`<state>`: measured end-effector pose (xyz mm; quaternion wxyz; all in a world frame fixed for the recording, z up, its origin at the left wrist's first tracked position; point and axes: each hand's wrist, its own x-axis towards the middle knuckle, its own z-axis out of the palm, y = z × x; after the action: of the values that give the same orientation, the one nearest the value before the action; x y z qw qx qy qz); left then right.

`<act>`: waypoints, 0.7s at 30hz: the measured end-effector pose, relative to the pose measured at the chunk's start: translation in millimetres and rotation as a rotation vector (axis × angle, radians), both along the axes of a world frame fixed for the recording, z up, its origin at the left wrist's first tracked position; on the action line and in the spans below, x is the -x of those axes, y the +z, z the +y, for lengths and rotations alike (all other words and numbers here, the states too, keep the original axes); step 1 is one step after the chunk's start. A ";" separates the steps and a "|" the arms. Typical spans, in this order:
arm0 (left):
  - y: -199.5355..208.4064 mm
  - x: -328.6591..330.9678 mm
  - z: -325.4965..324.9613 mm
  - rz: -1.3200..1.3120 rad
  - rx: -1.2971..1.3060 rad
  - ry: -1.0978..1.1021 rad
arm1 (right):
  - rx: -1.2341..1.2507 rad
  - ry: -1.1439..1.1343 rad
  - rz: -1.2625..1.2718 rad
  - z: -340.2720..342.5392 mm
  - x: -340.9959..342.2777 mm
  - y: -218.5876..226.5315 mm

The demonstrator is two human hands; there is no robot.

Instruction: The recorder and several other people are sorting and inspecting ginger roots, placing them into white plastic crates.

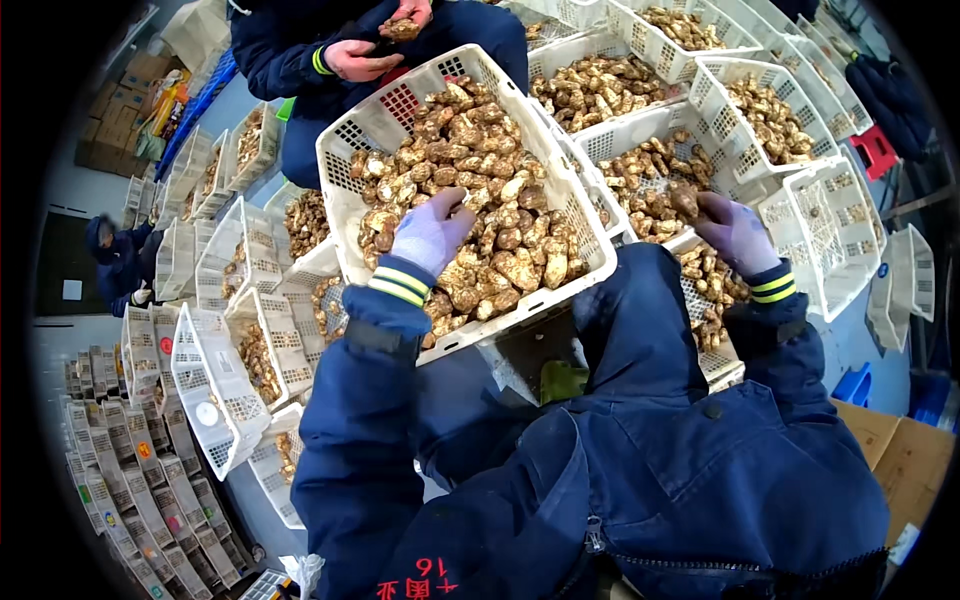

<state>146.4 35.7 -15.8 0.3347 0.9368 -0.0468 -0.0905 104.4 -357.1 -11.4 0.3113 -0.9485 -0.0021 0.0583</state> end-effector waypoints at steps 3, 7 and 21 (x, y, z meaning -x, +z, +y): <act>-14.7 -29.3 -19.4 0.143 -0.224 -0.115 | 0.172 0.016 -0.231 -50.7 12.1 -26.3; -52.9 -52.4 -32.4 0.130 -0.619 -0.209 | -0.330 -0.068 -0.347 -7.8 6.0 -18.7; -1.5 -8.2 4.3 0.371 0.722 0.134 | -0.540 0.170 -0.129 91.9 1.4 -0.6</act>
<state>154.5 40.0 -17.2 0.6499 0.7279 0.0467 -0.2135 103.0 -265.2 -12.0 0.5457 -0.8295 -0.1169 0.0211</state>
